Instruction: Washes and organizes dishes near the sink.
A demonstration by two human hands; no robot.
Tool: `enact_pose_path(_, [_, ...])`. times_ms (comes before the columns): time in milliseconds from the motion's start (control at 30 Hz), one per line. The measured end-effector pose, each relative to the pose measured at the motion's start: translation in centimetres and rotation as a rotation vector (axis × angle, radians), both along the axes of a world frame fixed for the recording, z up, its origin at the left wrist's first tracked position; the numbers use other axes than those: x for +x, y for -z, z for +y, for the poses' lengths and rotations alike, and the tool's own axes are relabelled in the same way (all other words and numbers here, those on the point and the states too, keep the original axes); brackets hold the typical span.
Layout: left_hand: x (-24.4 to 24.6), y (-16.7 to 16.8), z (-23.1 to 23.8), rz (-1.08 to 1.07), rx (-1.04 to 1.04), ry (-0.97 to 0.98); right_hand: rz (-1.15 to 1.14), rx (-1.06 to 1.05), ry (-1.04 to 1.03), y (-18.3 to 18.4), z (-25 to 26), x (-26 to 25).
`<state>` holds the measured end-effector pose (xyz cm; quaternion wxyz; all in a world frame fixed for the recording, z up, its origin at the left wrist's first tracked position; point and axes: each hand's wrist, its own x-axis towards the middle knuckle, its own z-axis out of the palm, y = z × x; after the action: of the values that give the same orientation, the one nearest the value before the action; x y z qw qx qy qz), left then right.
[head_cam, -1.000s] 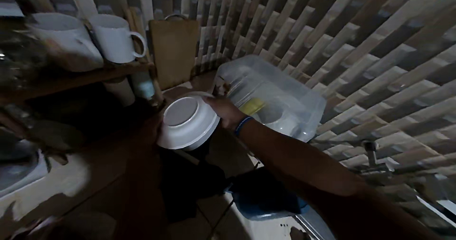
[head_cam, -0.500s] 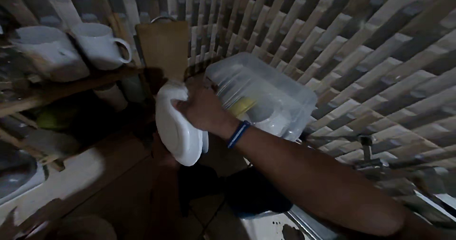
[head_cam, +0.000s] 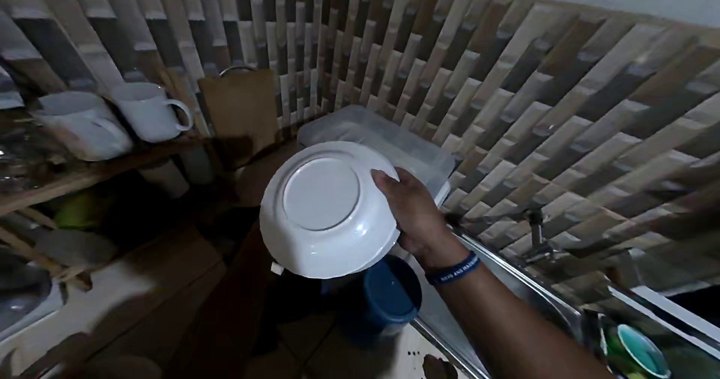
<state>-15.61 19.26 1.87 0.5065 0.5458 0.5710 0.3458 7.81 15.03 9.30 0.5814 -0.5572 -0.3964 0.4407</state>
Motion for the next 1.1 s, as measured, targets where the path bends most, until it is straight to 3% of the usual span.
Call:
enact_pose_path(100, [0.2, 3.3, 0.7, 0.167, 0.332, 0.039, 0.057, 0.036, 0.057, -1.3, -1.7, 1.0])
enact_pose_path(233, [2.2, -1.4, 1.5, 0.171, 0.144, 0.102, 0.148, 0.102, 0.077, -2.2, -3.6, 3.1])
enact_pose_path(267, [3.2, -2.1, 1.7, 0.168, 0.159, 0.061, 0.173, 0.117, 0.076, -2.4, -4.0, 3.5])
enact_pose_path(300, [4.4, -1.1, 2.4, 0.147, 0.32, -0.092, 0.2, 0.133, 0.072, -2.7, -4.5, 3.8])
enact_pose_path(367, [4.1, -4.0, 4.6, 0.271, 0.235, 0.023, 0.24, 0.148, 0.047, -3.2, -5.3, 4.4])
enact_pose_path(433, [4.4, -4.9, 8.0, 0.264, 0.381, 0.061, 0.26, 0.144, 0.019, -3.6, -6.3, 4.7])
enact_pose_path(533, [4.1, -6.9, 14.8, -0.077, 0.44, 0.408, 0.278, 0.171, -0.03, -3.9, -7.5, 4.3])
enact_pose_path(567, [4.6, -7.6, 16.0, -0.279, 0.364, 0.447, 0.278, 0.182, -0.047, -3.9, -7.7, 4.1])
enact_pose_path(633, [5.8, -10.4, 16.0, -0.404, 0.237, 0.437, 0.284, 0.184, -0.094, -3.9, -7.5, 3.6])
enact_pose_path(733, [7.3, -13.7, 15.6, -0.21, 0.319, 0.478, 0.283, 0.137, -0.126, -3.2, -6.0, 2.4])
enact_pose_path(933, [8.1, -17.0, 16.6, 0.258, 0.454, 0.657, 0.367, 0.026, -0.106, 0.3, 0.0, 0.4])
enact_pose_path(1100, [9.3, -17.6, 18.1, 0.375, 0.556, 0.659, 0.289, 0.034, -0.068, 1.8, 6.2, -0.5])
